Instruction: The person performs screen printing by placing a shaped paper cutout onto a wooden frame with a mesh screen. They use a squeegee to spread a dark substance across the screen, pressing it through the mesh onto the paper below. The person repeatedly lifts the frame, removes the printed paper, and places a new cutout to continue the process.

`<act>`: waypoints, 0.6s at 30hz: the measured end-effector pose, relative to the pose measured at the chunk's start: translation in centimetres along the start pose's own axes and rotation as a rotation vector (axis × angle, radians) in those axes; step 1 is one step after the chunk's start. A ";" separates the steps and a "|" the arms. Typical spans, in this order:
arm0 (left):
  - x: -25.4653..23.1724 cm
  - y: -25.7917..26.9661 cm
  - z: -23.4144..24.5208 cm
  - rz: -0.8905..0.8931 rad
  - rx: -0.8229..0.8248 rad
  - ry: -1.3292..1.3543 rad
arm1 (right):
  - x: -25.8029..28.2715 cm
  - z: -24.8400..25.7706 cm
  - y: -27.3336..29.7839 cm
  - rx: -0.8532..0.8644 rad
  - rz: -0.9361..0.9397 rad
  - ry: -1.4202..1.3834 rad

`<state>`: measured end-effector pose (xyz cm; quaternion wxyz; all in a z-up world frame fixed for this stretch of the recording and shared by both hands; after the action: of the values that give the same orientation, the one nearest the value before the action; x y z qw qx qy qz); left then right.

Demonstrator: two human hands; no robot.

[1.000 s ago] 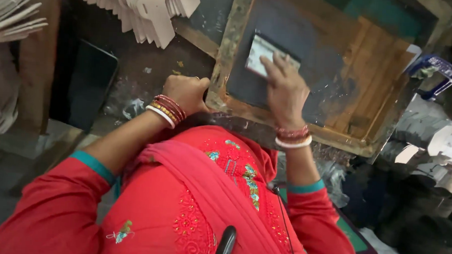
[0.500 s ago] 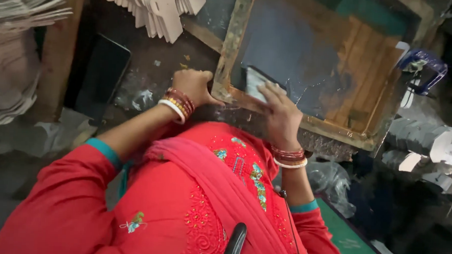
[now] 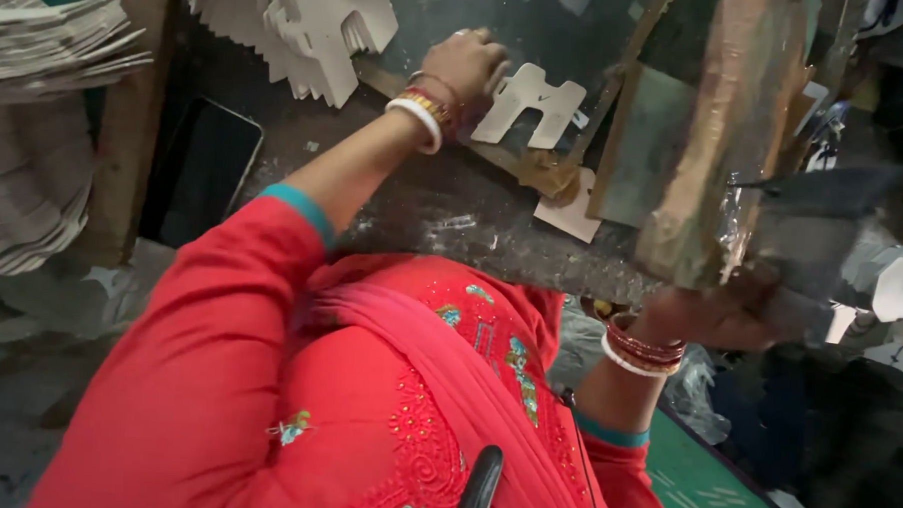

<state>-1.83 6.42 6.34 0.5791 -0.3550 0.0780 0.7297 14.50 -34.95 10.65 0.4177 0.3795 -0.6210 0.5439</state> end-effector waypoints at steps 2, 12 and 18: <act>0.1 -1.7 -2.1 -0.022 -0.023 -0.084 | 4.1 -2.0 0.7 -0.134 0.064 0.190; 6.4 -1.6 4.3 0.183 -0.781 0.746 | -0.9 3.2 -2.5 -0.139 0.505 0.313; 5.5 6.0 9.8 -0.166 -0.476 -0.918 | 6.3 -1.0 0.3 -0.327 1.028 1.080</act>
<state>-11.84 13.96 8.42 0.5127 -0.1253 -0.3804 0.7594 12.08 -34.00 16.49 0.4085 -0.3430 -0.5016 0.6811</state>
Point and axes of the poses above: each hand's wrist, its own y-axis away from the middle knuckle, its own z-axis out of the back of the hand, x = y × z, the point moved 2 cm from there along -y, towards the middle knuckle, and after that the axes turned 15 degrees about -z, right-handed, at the moved point
